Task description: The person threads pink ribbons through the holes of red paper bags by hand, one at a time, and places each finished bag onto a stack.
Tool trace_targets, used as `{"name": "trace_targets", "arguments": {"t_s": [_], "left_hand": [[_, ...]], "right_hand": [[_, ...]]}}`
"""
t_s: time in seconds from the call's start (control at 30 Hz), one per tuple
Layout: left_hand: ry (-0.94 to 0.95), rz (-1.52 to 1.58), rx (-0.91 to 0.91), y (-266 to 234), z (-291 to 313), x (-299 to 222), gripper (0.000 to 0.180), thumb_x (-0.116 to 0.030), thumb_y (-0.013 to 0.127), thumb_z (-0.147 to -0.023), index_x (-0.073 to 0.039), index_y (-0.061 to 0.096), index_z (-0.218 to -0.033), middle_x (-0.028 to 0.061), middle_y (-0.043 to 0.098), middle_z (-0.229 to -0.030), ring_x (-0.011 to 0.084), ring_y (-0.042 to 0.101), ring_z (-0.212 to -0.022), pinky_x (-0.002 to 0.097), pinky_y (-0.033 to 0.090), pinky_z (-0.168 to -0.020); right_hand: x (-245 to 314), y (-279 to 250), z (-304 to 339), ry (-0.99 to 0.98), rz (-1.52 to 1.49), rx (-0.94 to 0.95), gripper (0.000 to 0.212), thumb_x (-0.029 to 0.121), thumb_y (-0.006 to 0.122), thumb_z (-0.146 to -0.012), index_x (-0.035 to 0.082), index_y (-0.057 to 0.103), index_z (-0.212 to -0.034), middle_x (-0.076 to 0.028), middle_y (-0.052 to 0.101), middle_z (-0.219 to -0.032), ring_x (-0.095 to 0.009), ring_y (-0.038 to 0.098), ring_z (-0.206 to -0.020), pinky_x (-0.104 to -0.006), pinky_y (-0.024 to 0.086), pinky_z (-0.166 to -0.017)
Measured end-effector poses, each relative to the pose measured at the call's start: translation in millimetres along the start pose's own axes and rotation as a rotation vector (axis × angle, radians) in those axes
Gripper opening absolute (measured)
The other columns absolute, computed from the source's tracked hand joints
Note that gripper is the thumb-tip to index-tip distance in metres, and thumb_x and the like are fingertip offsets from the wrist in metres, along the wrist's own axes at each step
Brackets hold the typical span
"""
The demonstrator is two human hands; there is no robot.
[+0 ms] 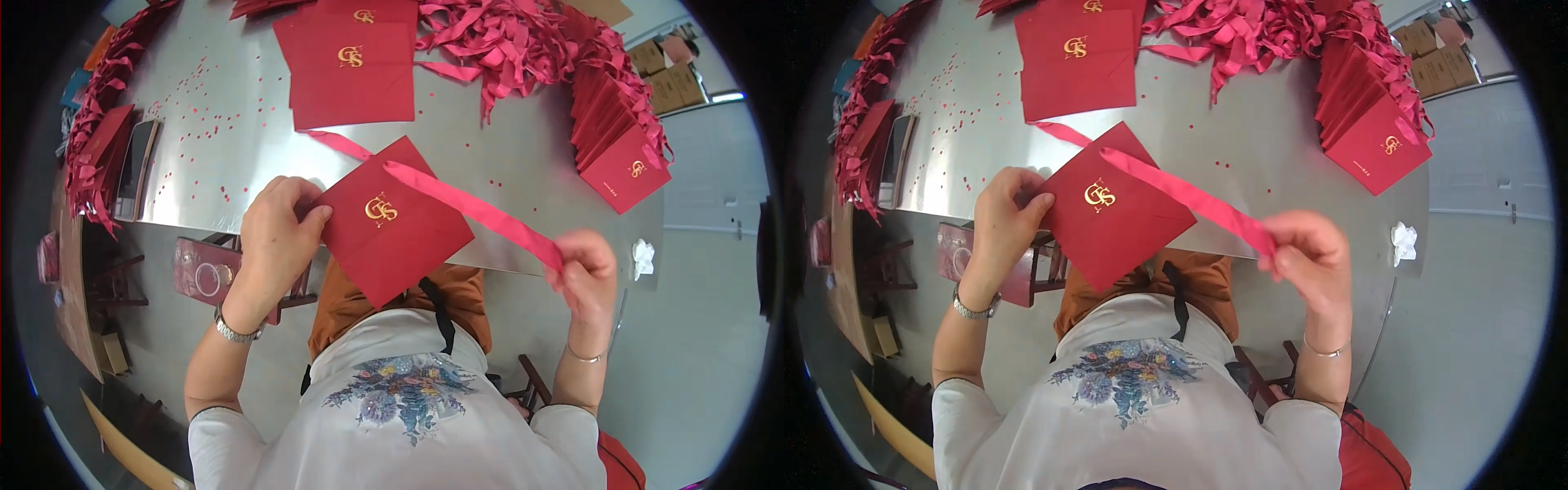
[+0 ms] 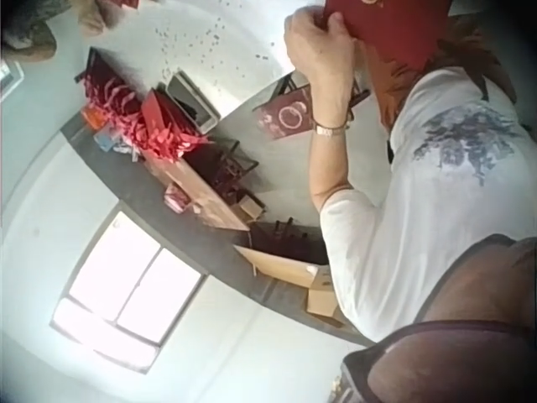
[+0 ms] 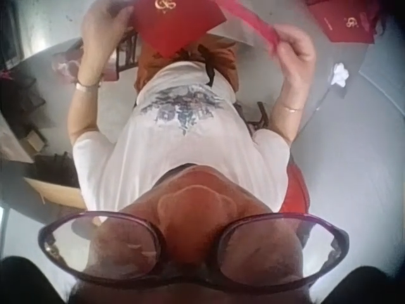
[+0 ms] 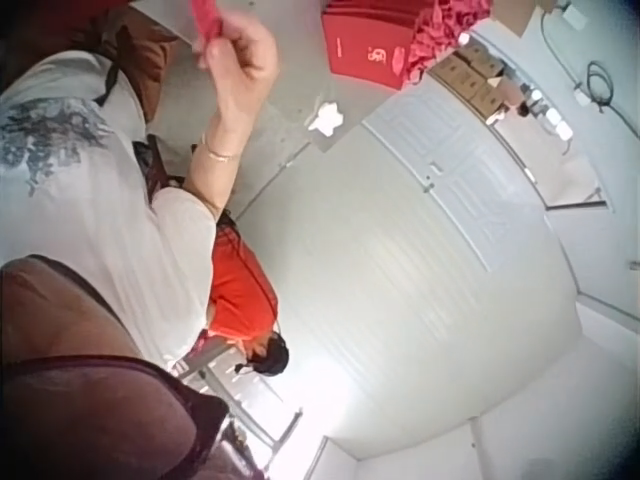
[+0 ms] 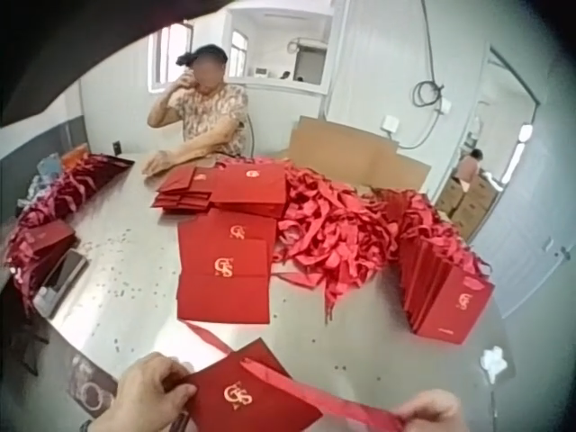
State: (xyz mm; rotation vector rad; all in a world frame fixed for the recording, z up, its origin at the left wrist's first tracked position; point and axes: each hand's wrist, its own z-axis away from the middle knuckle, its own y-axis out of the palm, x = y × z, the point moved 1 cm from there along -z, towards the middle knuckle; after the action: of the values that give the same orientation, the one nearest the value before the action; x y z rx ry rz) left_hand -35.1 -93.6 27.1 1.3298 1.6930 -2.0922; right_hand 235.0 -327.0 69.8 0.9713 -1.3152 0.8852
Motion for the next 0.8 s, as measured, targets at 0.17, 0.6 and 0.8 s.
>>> {"name": "trace_targets", "arguments": {"t_s": [0.17, 0.6, 0.8], "left_hand": [[-0.098, 0.185, 0.14, -2.5, -9.5, 5.5, 0.012, -0.007, 0.068, -0.078, 0.001, 0.064, -0.085, 0.0128, 0.065, -0.084, 0.0243, 0.064, -0.075, 0.0349, 0.051, -0.069], [-0.102, 0.231, 0.362, -21.4, -27.4, 1.8, 0.011, -0.002, 0.069, -0.079, 0.003, 0.062, -0.086, 0.0065, 0.064, -0.076, 0.0133, 0.059, -0.07, 0.0299, 0.05, -0.065], [-0.058, 0.23, 0.486, -22.0, -32.6, 5.9, 0.018, -0.004, 0.069, -0.077, 0.006, 0.064, -0.092, 0.0158, 0.068, -0.082, 0.0245, 0.066, -0.074, 0.0342, 0.054, -0.07]], "right_hand": [[4.6, 35.5, -4.9, -0.129, -0.408, 0.174, 0.028, -0.004, 0.06, -0.078, -0.009, 0.065, -0.105, -0.021, 0.067, -0.092, -0.023, 0.064, -0.066, -0.0328, 0.053, -0.059], [-11.5, 151.8, -64.7, -0.677, 0.873, 0.015, 0.015, -0.001, 0.072, -0.074, 0.001, 0.068, -0.088, -0.015, 0.065, -0.101, -0.031, 0.062, -0.091, -0.0388, 0.051, -0.078], [-68.1, 169.8, -78.6, -0.485, 0.738, -0.012, 0.009, 0.003, 0.067, -0.084, 0.0, 0.066, -0.092, -0.013, 0.067, -0.081, -0.029, 0.065, -0.07, -0.0366, 0.052, -0.062]]}}
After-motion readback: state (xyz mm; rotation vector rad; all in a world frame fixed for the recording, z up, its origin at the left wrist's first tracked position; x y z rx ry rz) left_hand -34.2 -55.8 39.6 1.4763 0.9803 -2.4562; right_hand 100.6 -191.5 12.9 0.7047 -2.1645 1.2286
